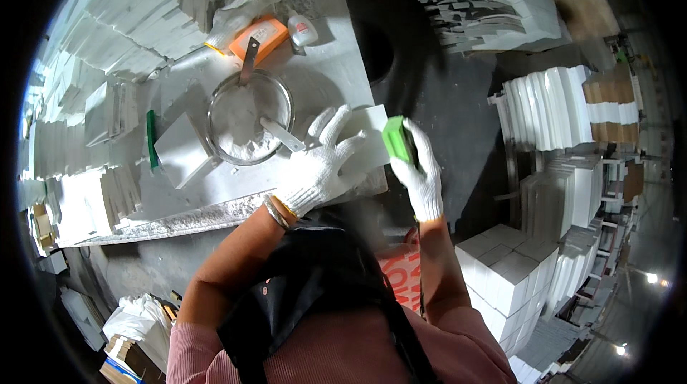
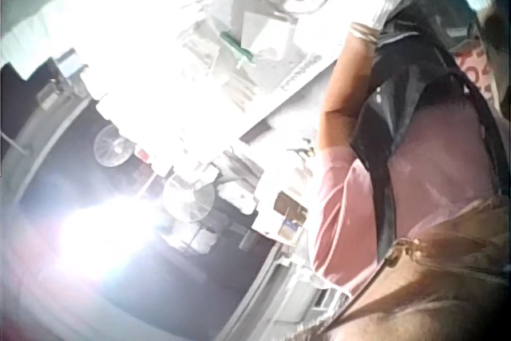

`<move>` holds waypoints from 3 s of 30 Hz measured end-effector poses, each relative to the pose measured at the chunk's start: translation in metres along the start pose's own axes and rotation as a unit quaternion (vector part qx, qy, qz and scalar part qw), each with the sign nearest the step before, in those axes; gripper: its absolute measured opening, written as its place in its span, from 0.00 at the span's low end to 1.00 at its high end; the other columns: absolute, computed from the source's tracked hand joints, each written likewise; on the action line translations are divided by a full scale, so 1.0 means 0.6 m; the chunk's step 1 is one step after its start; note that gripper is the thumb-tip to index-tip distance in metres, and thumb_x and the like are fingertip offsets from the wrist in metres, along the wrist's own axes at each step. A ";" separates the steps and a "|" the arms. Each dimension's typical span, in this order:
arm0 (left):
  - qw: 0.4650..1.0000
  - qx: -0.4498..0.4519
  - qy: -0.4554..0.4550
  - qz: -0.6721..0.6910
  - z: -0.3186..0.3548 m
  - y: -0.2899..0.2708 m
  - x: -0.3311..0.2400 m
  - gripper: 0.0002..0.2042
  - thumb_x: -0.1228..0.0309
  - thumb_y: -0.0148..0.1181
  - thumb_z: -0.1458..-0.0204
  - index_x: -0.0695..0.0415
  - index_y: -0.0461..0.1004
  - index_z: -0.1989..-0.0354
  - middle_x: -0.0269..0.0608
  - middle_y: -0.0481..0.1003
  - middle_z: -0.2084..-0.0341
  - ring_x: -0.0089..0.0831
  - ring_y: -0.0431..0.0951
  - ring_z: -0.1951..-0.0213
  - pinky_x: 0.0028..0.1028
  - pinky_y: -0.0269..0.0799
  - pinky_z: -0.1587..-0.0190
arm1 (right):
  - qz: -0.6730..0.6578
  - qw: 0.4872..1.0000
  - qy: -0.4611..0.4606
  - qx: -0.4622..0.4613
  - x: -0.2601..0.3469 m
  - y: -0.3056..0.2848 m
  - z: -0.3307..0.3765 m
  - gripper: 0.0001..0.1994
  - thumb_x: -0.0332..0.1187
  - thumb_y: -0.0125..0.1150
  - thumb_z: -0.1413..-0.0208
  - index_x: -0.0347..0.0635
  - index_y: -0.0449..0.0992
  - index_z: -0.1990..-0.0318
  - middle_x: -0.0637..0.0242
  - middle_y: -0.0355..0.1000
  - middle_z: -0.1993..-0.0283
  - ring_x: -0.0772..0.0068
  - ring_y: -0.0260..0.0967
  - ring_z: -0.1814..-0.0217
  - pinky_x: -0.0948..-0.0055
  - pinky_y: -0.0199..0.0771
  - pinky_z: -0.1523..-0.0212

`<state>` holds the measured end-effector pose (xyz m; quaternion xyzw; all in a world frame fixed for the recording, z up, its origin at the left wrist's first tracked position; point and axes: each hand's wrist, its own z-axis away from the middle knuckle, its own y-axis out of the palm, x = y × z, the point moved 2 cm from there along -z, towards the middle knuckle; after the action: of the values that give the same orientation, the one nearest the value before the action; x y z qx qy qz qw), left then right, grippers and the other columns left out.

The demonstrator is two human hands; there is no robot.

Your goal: The person repeatedly picks up white rectangular ceramic tiles, applies a white paste to the edges with a small spatula, and smooths the edges with a green sponge. The person then stacks the finished tiles on the table.

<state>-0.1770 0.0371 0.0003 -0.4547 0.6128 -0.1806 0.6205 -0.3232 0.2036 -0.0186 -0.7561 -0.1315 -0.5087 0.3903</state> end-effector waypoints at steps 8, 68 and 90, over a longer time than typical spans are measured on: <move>1.000 0.010 0.006 -0.018 -0.001 -0.001 0.002 0.32 0.60 0.73 0.61 0.46 0.74 0.42 0.52 0.56 0.31 0.56 0.56 0.31 0.46 0.65 0.36 | -0.110 0.986 0.118 0.036 0.036 -0.012 -0.012 0.32 0.24 0.64 0.47 0.42 0.65 0.33 0.61 0.67 0.36 0.71 0.66 0.38 0.70 0.68 0.39; 0.994 0.055 0.065 -0.067 -0.009 0.004 -0.006 0.46 0.47 0.70 0.60 0.61 0.62 0.33 0.55 0.54 0.30 0.53 0.52 0.29 0.54 0.48 0.30 | -0.318 0.904 0.252 -0.133 -0.038 0.035 -0.010 0.35 0.45 0.55 0.36 0.42 0.52 0.26 0.62 0.62 0.32 0.72 0.61 0.35 0.70 0.61 0.37; 0.994 0.060 0.064 -0.065 -0.007 0.000 -0.005 0.46 0.46 0.68 0.58 0.62 0.60 0.33 0.57 0.54 0.30 0.53 0.52 0.29 0.54 0.47 0.29 | -0.176 0.957 0.211 -0.096 0.012 0.042 -0.011 0.34 0.46 0.51 0.32 0.38 0.48 0.26 0.54 0.61 0.32 0.66 0.63 0.37 0.67 0.64 0.37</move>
<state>-0.1815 0.0379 0.0029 -0.4432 0.6089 -0.2855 0.5927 -0.3096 0.1808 -0.0227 -0.6304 -0.1276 -0.7272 0.2396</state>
